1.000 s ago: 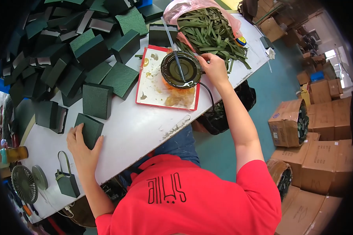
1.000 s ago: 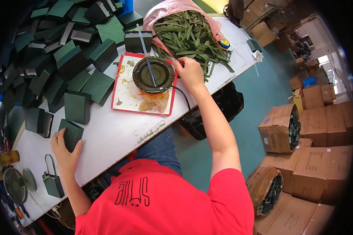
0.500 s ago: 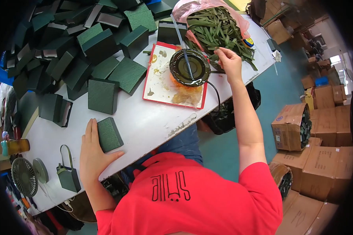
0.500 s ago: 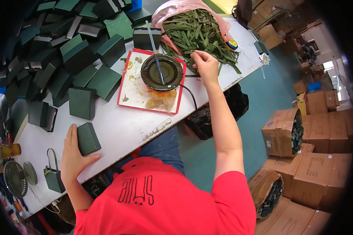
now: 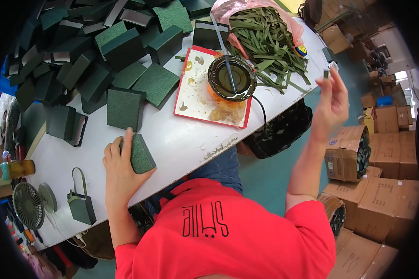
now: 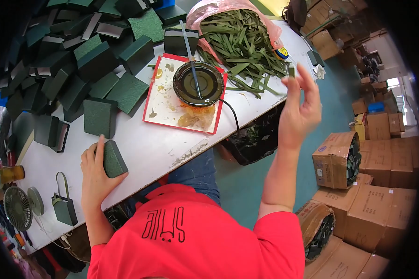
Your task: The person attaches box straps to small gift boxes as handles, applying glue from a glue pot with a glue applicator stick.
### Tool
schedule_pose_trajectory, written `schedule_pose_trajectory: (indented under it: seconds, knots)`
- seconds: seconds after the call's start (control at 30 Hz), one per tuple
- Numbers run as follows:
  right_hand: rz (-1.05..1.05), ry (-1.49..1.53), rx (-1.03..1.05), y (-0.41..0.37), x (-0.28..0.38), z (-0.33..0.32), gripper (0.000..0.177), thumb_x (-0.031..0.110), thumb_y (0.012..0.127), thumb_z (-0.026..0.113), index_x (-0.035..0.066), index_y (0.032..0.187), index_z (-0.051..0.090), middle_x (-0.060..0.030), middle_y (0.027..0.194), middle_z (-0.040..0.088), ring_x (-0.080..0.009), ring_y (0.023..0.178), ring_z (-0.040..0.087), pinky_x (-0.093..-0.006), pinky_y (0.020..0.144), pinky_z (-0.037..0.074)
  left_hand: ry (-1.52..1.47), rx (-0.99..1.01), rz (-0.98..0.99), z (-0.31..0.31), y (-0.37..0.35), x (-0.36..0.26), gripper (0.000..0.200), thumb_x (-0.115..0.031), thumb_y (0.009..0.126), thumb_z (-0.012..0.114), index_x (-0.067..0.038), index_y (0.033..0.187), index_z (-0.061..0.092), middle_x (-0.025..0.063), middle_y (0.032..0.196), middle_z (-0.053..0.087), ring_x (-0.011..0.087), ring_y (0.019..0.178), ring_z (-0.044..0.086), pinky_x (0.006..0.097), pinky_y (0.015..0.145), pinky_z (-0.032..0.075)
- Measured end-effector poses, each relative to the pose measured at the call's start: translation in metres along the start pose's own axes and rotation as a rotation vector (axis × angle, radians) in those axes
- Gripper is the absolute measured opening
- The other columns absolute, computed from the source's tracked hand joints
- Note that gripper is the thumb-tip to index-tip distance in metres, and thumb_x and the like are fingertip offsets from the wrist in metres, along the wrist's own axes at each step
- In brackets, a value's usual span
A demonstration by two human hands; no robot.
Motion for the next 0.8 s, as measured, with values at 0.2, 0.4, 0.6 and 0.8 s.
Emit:
schedule_pose_trajectory:
  seconds: [0.2,0.4,0.6,0.8]
  knots:
    - [0.772,0.56,0.494,-0.074,0.011,0.0,0.019,0.008,0.099,0.057,-0.005,0.113,0.057,-0.0077,0.083,0.063,-0.0093,0.065,0.057,-0.0284,0.065,0.055,0.022,0.208,0.014,-0.019,-0.005,-0.007,0.115,-0.024,0.048,0.092,-0.018,0.149,0.039,0.0174,0.158,0.019,0.0427,0.123,0.043,0.0496,0.1,0.043]
    - [1.095,0.7,0.554,-0.114,-0.012,0.046,0.022,0.01,0.097,0.061,-0.006,0.11,0.057,-0.0064,0.083,0.062,-0.0087,0.061,0.053,-0.0268,0.059,0.054,-0.112,0.403,0.047,-0.043,-0.008,0.01,0.125,-0.02,0.042,0.095,-0.02,0.151,0.033,0.0178,0.161,0.013,0.0473,0.127,0.046,0.0502,0.096,0.048]
    - [1.134,0.716,0.538,-0.116,-0.021,0.062,0.019,0.016,0.094,0.067,-0.001,0.097,0.06,-0.0031,0.077,0.061,-0.0047,0.053,0.044,-0.0206,0.047,0.036,0.06,0.499,0.098,-0.043,-0.012,0.0,0.122,-0.02,0.041,0.094,-0.015,0.149,0.036,0.0178,0.159,0.017,0.0437,0.138,0.035,0.0521,0.107,0.039]
    - [1.087,0.644,0.551,-0.118,-0.027,0.069,0.022,0.021,0.095,0.067,0.001,0.092,0.061,-0.0017,0.072,0.061,-0.0035,0.047,0.038,-0.0203,0.043,0.026,0.114,0.288,0.362,-0.014,-0.015,-0.01,0.107,-0.025,0.05,0.088,-0.01,0.145,0.042,0.016,0.155,0.028,0.0402,0.144,0.023,0.0588,0.115,0.022]
Point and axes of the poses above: each hand's wrist, its own y-axis towards the middle knuckle, its own z-axis out of the palm, x = y × z, the point moved 3 cm from there along y, towards the middle knuckle
